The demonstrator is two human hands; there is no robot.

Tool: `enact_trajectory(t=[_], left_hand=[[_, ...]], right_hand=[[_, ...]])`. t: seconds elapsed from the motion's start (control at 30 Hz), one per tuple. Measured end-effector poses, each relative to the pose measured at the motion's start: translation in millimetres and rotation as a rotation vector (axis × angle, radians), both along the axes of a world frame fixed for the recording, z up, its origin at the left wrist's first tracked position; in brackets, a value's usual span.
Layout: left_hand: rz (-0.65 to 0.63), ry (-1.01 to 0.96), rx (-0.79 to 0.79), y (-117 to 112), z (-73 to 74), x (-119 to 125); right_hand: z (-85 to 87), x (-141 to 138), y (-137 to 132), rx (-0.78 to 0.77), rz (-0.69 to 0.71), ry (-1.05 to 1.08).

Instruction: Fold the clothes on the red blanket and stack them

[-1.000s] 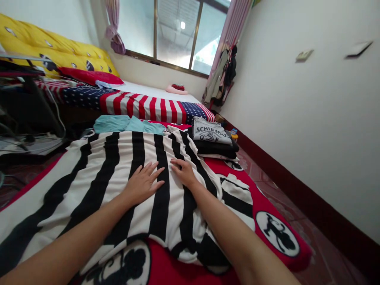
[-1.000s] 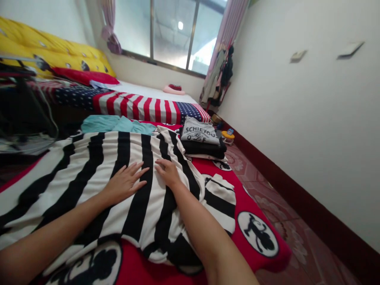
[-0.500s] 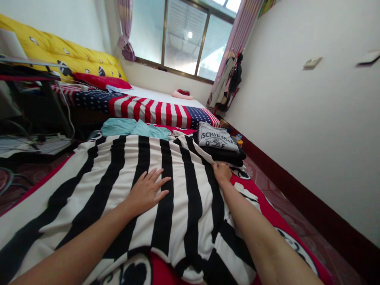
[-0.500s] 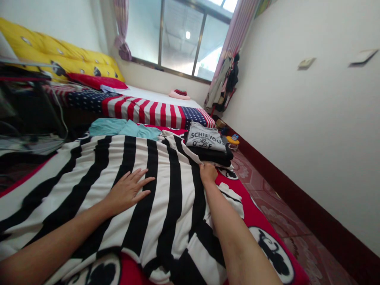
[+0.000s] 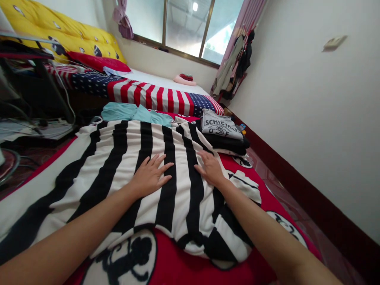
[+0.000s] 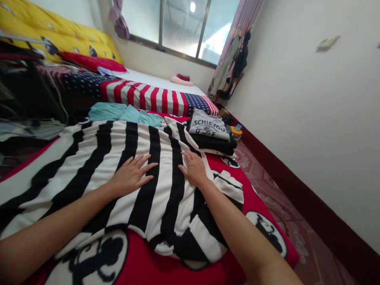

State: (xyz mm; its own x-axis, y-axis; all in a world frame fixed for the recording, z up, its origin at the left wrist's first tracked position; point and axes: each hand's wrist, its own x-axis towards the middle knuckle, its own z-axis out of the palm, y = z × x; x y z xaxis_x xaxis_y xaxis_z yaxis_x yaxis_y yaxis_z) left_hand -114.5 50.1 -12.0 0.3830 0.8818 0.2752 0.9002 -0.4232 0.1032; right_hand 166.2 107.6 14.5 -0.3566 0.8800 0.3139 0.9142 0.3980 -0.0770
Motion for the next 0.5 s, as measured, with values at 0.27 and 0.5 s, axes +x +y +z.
enact_trajectory(t=[0.27,0.5], left_hand=[[0.014,0.014,-0.028,-4,-2.3,-3],[0.021,0.014,-0.030,-15,-3.0,-3]], right_hand=[[-5.9,39,-16,-0.158,-0.031,-0.030],[5.0,138,-77,0.048,-0.470,0.045]])
